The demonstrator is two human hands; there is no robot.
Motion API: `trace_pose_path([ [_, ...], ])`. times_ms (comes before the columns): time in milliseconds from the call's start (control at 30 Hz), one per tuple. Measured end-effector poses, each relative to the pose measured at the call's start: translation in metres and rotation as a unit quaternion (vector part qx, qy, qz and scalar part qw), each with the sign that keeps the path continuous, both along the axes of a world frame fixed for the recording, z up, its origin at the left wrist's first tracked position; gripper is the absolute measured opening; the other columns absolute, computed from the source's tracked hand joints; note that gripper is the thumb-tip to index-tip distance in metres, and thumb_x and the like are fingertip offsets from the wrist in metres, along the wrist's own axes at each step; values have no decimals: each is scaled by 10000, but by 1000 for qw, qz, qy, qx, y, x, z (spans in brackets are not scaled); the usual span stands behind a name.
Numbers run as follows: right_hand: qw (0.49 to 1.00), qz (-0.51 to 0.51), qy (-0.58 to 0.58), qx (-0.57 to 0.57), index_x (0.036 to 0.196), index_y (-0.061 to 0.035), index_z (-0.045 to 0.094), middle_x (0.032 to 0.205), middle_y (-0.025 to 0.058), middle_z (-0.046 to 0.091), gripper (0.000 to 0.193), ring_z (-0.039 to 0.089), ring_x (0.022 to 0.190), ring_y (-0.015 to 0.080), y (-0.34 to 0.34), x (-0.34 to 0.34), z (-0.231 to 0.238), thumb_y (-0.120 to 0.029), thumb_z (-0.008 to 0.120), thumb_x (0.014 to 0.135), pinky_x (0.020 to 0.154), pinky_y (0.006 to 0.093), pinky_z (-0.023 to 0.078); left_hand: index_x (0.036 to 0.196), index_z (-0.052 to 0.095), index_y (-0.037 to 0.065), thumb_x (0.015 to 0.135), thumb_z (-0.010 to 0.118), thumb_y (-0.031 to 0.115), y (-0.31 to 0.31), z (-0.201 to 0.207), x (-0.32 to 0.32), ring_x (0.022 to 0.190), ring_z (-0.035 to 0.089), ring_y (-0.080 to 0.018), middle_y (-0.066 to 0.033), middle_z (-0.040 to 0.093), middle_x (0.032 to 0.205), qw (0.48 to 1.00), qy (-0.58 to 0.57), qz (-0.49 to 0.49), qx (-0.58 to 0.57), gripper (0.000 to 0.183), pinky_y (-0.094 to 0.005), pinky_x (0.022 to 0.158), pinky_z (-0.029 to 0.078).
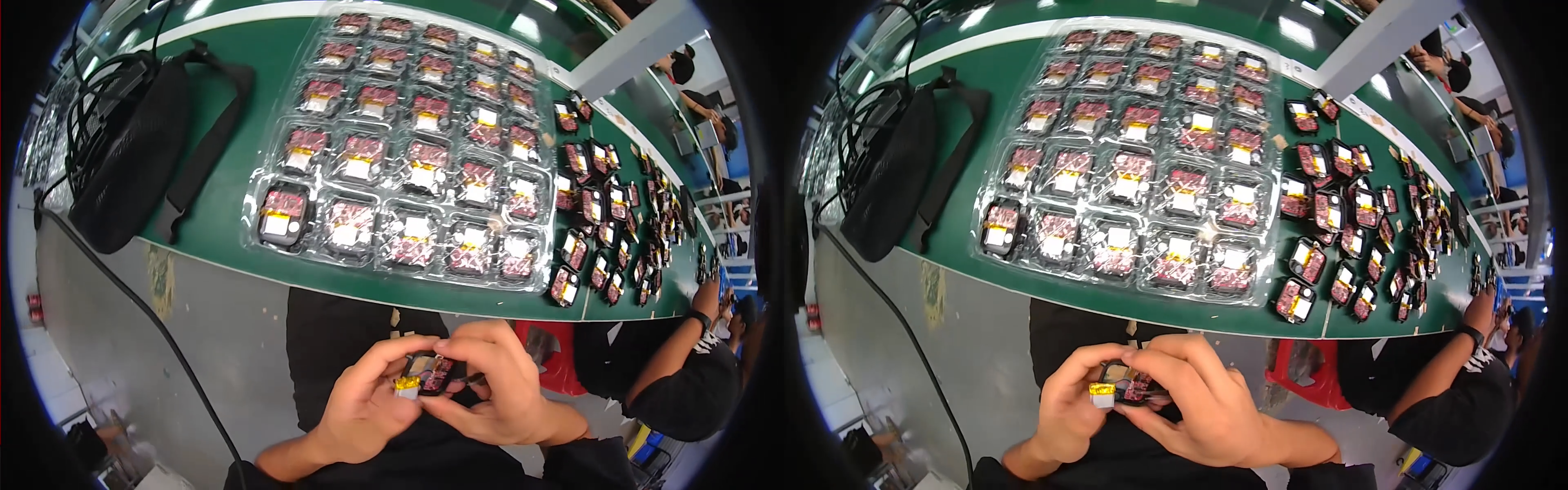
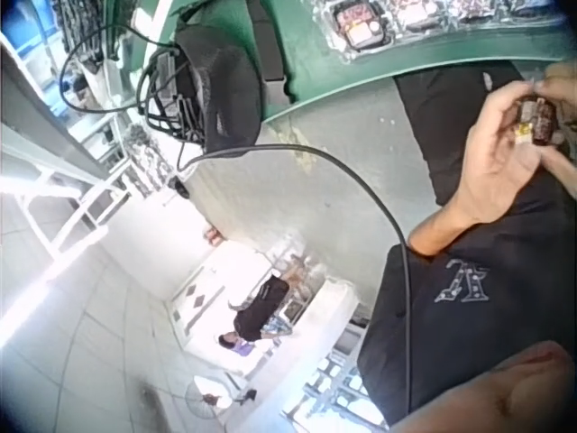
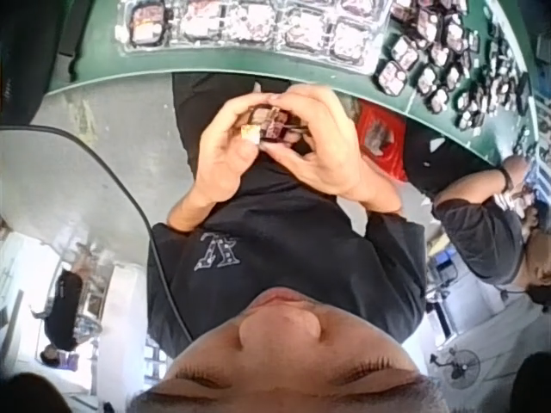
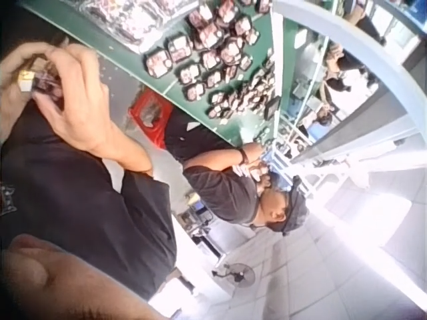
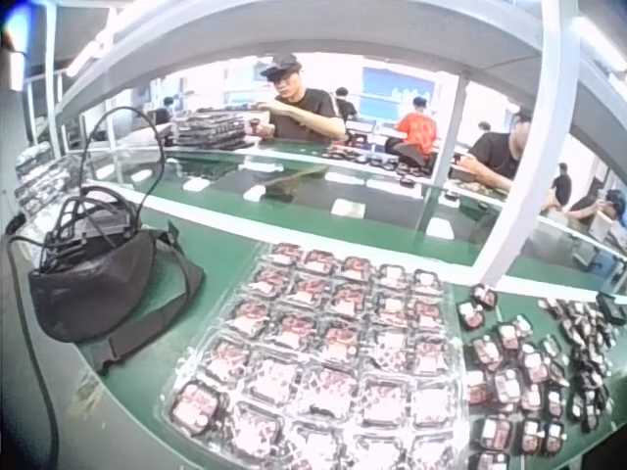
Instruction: The person is assembling internal electronic components of a smartwatch at a factory workbench.
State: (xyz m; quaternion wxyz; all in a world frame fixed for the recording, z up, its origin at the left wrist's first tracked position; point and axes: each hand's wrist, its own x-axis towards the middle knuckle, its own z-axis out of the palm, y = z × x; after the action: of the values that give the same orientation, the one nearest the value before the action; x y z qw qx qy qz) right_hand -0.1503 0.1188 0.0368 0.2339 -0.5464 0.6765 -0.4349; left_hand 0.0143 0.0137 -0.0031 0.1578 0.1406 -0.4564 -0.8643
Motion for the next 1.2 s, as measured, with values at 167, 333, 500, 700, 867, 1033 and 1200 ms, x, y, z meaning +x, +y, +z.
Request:
trace_pose_path([
  [167, 1000, -2, -27, 4, 1263, -14, 596, 1136, 135, 598, 582, 687, 773, 195, -7, 13, -24, -55, 879, 755, 575, 292, 589, 1433, 423, -83, 988, 601, -50, 3, -1, 4, 1121, 702, -231, -177, 634, 1280, 996, -65, 51, 24, 480, -301, 958, 573],
  [333, 998, 7, -65, -7, 1253, -9, 600, 1155, 146, 580, 587, 675, 861, 229, -11, 24, -38, -49, 887, 742, 661, 319, 584, 1273, 507, -84, 968, 614, -47, 2, -7, 7, 900, 740, -213, -174, 690, 1059, 983, -146, 110, -35, 326, -319, 801, 623],
  [500, 994, -1, -103, 21, 1254, -11, 603, 1136, 142, 582, 604, 659, 866, 225, -11, 27, -45, -23, 891, 723, 679, 324, 565, 1184, 595, -68, 958, 646, -34, 3, -15, 4, 845, 758, -148, -112, 736, 942, 978, -156, 139, -24, 235, -237, 711, 599],
  [700, 997, 5, -78, 13, 1256, -7, 601, 1124, 146, 588, 615, 660, 876, 221, -14, 32, -43, -11, 893, 715, 689, 307, 564, 1176, 595, -66, 949, 658, -31, 2, -11, 8, 837, 758, -148, -111, 737, 943, 974, -163, 159, -19, 238, -246, 710, 603],
  [867, 996, -21, -89, -6, 1242, -2, 605, 1115, 146, 592, 610, 654, 870, 206, -10, 34, -49, -20, 907, 713, 670, 301, 551, 1244, 583, -68, 968, 654, 8, -2, -11, 7, 860, 748, -147, -105, 732, 961, 979, -167, 115, -36, 295, -254, 739, 595],
  [1033, 998, -2, -65, 10, 1280, 14, 609, 1144, 130, 560, 606, 593, 788, 172, -9, 31, -40, -95, 901, 759, 638, 284, 517, 1433, 521, -44, 1112, 445, 350, -11, -20, 22, 941, 653, -133, -159, 678, 1212, 993, -65, 63, 75, 514, -270, 787, 525],
  [1200, 999, 45, -21, 2, 1395, 42, 583, 1151, 132, 529, 559, 565, 735, 180, 4, 14, -39, 35, 741, 860, 634, 291, 498, 1483, 480, -22, 1117, 409, 269, -20, -15, 22, 902, 625, -114, -144, 679, 1258, 989, -122, 71, 42, 473, -242, 721, 485],
])
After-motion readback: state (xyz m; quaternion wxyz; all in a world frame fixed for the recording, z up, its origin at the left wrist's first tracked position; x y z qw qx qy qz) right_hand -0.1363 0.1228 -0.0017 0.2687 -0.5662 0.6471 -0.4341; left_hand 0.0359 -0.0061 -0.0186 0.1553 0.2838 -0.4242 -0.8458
